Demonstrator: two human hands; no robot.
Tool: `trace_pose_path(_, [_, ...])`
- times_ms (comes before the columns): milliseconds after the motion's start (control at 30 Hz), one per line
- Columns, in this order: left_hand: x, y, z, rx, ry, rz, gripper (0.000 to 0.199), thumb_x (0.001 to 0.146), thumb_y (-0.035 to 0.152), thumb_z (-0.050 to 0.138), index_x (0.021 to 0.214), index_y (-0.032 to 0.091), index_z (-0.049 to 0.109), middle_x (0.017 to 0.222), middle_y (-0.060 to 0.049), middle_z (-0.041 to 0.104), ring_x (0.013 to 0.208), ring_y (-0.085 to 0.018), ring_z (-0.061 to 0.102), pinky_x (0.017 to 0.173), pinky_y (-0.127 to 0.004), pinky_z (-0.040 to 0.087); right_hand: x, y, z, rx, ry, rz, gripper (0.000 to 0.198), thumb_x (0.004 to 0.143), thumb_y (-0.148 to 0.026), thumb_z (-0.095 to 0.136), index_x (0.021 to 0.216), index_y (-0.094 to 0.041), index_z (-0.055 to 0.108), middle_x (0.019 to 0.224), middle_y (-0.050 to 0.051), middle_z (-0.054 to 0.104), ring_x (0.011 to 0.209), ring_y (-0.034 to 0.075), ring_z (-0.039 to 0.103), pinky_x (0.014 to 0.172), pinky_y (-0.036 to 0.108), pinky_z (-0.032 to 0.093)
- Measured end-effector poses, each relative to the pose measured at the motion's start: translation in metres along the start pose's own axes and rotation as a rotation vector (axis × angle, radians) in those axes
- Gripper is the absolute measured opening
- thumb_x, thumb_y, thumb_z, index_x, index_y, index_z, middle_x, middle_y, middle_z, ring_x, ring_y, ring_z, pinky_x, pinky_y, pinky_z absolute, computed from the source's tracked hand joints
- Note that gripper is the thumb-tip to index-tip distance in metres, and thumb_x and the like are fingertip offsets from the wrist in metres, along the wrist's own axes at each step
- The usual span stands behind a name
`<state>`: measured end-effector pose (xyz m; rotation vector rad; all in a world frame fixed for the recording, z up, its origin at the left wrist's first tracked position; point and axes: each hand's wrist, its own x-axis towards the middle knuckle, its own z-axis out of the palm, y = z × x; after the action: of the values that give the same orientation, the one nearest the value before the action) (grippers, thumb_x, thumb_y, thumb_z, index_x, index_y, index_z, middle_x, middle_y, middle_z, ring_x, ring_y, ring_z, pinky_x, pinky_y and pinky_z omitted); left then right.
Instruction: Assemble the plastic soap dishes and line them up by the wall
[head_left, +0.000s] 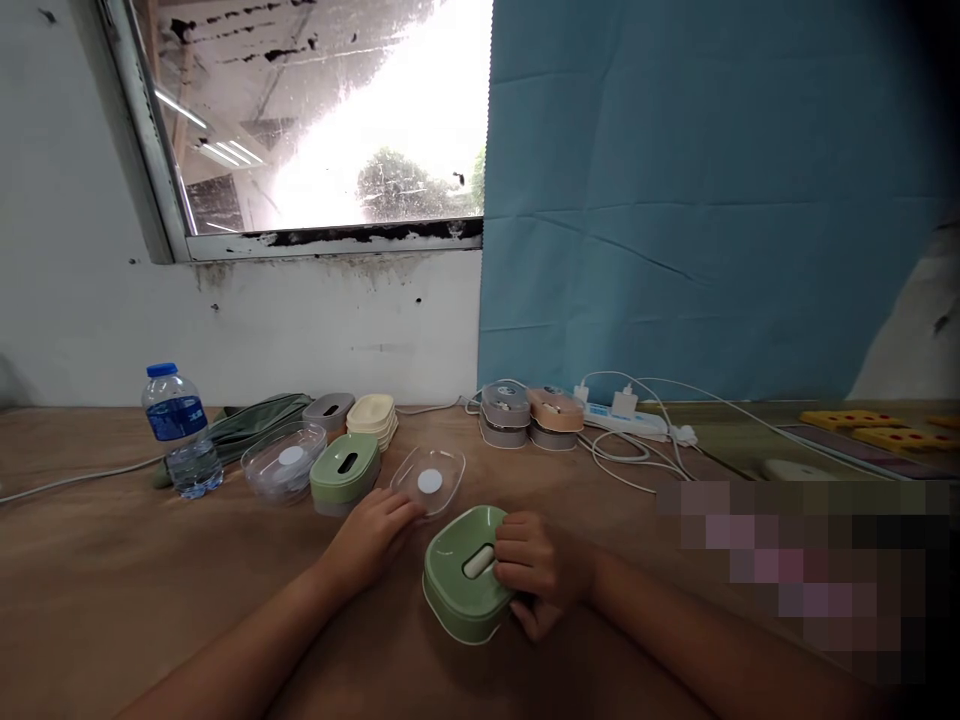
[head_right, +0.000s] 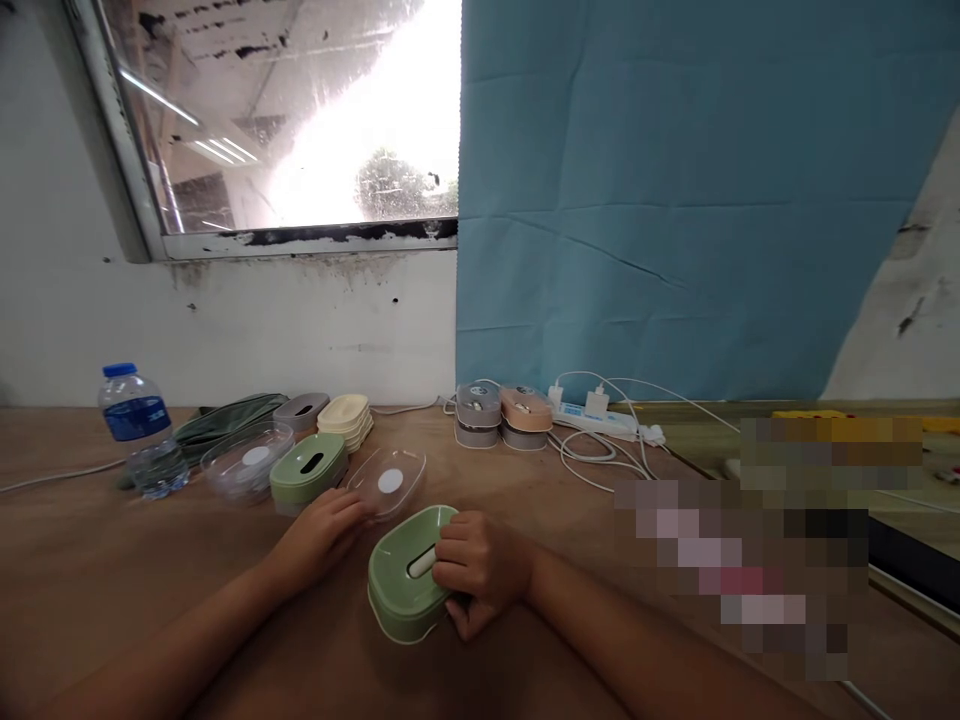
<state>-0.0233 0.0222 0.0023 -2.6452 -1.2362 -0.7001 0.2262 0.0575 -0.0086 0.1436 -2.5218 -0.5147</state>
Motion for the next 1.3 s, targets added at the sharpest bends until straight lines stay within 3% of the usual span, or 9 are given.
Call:
trace_pose_path(167, [-0.001,0.003,-0.006,-0.010,0.079,-0.017,0.023,0.090,0.022,0.036,0.100,0.020,0.057,0.087,-0.004,0.059,0.081,-0.017,0.049,0.074,-0.029,0.039,0.001,0.000,-0.001,-0.002,-0.017,0.002,0.013,0.065,-0.032,0.040,0.058,-0.021,0.039,0.053,-0.002,0.042,0.048,0.012,0.036,0.045,0.026,0.023])
trace_pose_path(400, [-0.001,0.003,0.000,0.043,-0.013,-0.030,0.023,0.089,0.019,0.037,0.101,0.021,0.056,0.090,-0.003,0.060,0.080,-0.017,0.051,0.071,-0.030,0.037,0.000,0.000,-0.001,-0.011,-0.027,0.003,0.014,0.064,-0.033,0.041,0.057,-0.021,0.038,0.052,-0.002,0.042,0.048,0.012,0.036,0.045,0.026,0.024])
trace_pose_path(700, [-0.001,-0.012,0.004,0.247,-0.096,-0.152,0.024,0.088,0.022,0.040,0.103,0.023,0.059,0.092,-0.004,0.064,0.080,-0.019,0.054,0.070,-0.032,0.038,-0.001,0.001,0.001,-0.032,-0.020,0.012,0.012,0.065,-0.030,0.041,0.058,-0.020,0.039,0.053,-0.001,0.045,0.049,0.012,0.039,0.045,0.027,0.025])
trace_pose_path(867, [0.000,-0.017,0.011,0.272,-0.087,-0.113,0.029,0.089,0.022,0.036,0.111,0.021,0.055,0.099,-0.007,0.063,0.083,-0.019,0.055,0.073,-0.032,0.041,-0.001,0.001,0.002,-0.050,-0.036,0.014,0.014,0.067,-0.030,0.042,0.057,-0.020,0.038,0.052,-0.002,0.044,0.049,0.012,0.039,0.045,0.026,0.025])
trace_pose_path(967, [0.000,-0.016,0.000,0.267,-0.030,-0.079,0.033,0.087,0.026,0.041,0.118,0.021,0.050,0.112,-0.008,0.057,0.091,-0.021,0.053,0.079,-0.036,0.041,-0.001,0.001,0.002,-0.052,-0.038,0.018,0.014,0.066,-0.030,0.042,0.057,-0.020,0.037,0.053,-0.002,0.045,0.049,0.012,0.039,0.045,0.027,0.024])
trace_pose_path(1100, [-0.006,-0.030,-0.032,0.326,0.004,-0.088,0.044,0.078,0.040,0.052,0.119,0.026,0.049,0.122,-0.008,0.051,0.105,-0.027,0.046,0.091,-0.045,0.034,-0.002,0.001,0.002,-0.055,-0.039,0.018,0.014,0.065,-0.030,0.042,0.057,-0.020,0.037,0.053,-0.002,0.045,0.049,0.012,0.039,0.045,0.027,0.023])
trace_pose_path(1200, [-0.016,-0.052,-0.049,0.364,-0.048,-0.121,0.053,0.073,0.046,0.055,0.122,0.027,0.046,0.126,-0.008,0.047,0.113,-0.029,0.042,0.094,-0.046,0.031,-0.003,0.001,0.003,-0.058,-0.052,0.019,0.014,0.065,-0.031,0.043,0.058,-0.020,0.038,0.053,-0.002,0.045,0.050,0.012,0.039,0.046,0.027,0.024])
trace_pose_path(1300, [-0.023,-0.070,-0.050,0.366,-0.121,-0.079,0.053,0.075,0.043,0.056,0.124,0.028,0.043,0.129,-0.007,0.046,0.116,-0.027,0.042,0.097,-0.044,0.029,-0.003,0.001,0.003,-0.049,-0.048,0.028,0.012,0.065,-0.030,0.042,0.058,-0.020,0.040,0.053,-0.001,0.046,0.050,0.012,0.039,0.046,0.027,0.024])
